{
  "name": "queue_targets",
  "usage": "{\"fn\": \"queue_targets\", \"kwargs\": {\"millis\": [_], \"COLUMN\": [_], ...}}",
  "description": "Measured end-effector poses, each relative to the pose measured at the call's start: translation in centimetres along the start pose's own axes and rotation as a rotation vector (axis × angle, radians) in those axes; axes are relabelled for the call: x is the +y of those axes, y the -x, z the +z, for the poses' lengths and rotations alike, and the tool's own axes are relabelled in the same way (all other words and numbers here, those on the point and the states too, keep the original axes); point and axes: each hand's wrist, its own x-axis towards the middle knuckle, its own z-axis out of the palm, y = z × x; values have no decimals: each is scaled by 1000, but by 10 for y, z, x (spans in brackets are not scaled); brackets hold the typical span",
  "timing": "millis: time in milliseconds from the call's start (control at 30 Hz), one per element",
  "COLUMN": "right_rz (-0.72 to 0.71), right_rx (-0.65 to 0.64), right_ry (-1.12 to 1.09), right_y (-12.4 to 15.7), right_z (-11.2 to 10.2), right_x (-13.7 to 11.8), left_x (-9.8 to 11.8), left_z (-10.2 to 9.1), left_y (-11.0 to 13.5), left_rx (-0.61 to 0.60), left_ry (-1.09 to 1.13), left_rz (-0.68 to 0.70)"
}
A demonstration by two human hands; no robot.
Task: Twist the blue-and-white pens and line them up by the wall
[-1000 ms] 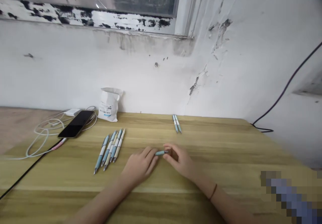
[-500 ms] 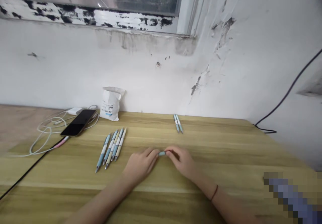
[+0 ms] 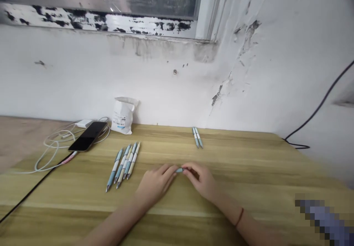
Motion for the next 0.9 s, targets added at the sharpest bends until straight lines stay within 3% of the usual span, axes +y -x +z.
{"fn": "queue_targets", "kwargs": {"millis": [200, 433, 900], "right_rz": [-16, 23, 60], "right_rx": [43, 59, -10], "right_ry": [11, -22, -96], "right_y": [0, 1, 1], "right_z": [0, 2, 2], "right_x": [1, 4, 3], "left_x": [-3, -2, 4], "left_z": [7, -1, -6], "left_y": [1, 2, -2], "left_rx": [75, -110, -246], "left_ry": [52, 70, -7], "left_rz": [42, 12, -18]}}
